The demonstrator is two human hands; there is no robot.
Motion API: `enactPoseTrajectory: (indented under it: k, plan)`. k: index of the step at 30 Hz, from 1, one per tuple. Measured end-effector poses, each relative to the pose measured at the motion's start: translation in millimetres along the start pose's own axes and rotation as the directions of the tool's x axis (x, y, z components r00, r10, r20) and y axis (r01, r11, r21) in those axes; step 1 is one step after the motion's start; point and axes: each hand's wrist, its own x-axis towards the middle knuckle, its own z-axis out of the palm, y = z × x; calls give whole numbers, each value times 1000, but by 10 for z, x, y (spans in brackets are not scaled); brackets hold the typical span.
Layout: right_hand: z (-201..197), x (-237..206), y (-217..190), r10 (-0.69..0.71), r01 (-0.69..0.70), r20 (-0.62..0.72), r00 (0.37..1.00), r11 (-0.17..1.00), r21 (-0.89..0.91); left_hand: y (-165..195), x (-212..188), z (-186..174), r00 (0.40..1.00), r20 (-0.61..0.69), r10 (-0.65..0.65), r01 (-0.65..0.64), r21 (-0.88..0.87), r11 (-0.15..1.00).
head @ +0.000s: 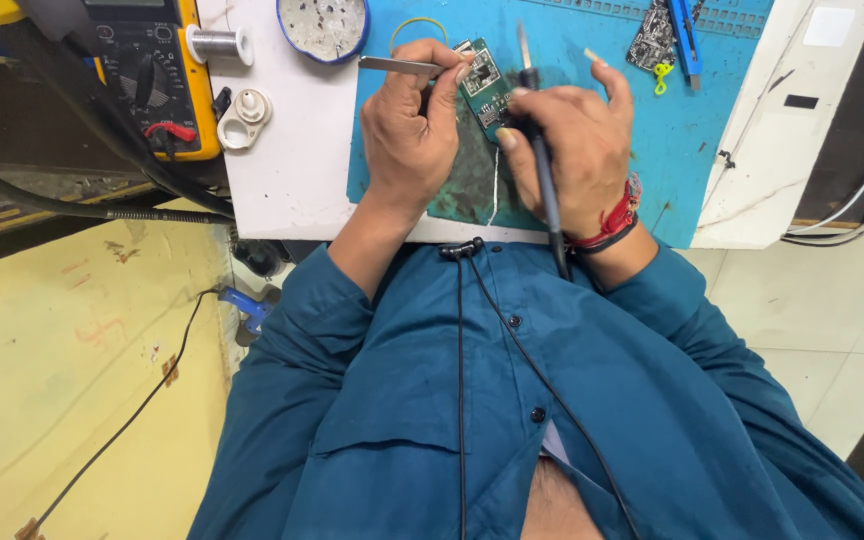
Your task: The person opens the back cover of a smartphone, removes the internal circuit board, and places it on the work mat. They then use a soldering iron to solder components on the board while steadying it with a metal tool, and finally press on a component with their fingers.
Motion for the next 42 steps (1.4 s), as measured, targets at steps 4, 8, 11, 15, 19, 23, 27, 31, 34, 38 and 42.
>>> enactPoseTrajectory:
  k: [4,8,11,15,19,23,27,31,34,38,42]
  plan:
    - [9,-55,28,157,-116,-150,976,960,254,7,6,-11,999,3,-39,40,-42,998]
    - [23,-99,65,66,-43,-143,988,987,156,25,14,-23,998,23,-57,58,-49,997]
    - [36,-129,88,39,-20,-115,993,987,160,39,14,-13,999,32,-38,38,7,999]
    - [44,-146,100,29,-17,-77,997,987,157,42,24,-14,999,29,-34,34,-4,999]
    - [52,-136,98,22,-11,-79,997,989,146,42,23,-11,999,22,-41,40,29,999]
    - [60,-125,96,27,-17,-73,997,991,129,37,22,-14,999,21,-30,30,14,999]
    - [63,-129,102,8,5,-92,996,990,144,38,22,-17,998,25,-63,61,58,996]
    - [66,-138,111,6,7,-90,996,990,144,42,27,-16,999,27,-34,33,24,999]
    - [69,-140,115,10,2,-94,995,991,131,50,25,-22,999,28,-38,37,41,998]
    - [70,-133,114,4,9,-80,997,988,153,47,38,-20,999,26,-23,22,31,999]
    - [68,-129,109,8,5,-94,996,990,144,45,30,-16,999,37,-40,39,32,999]
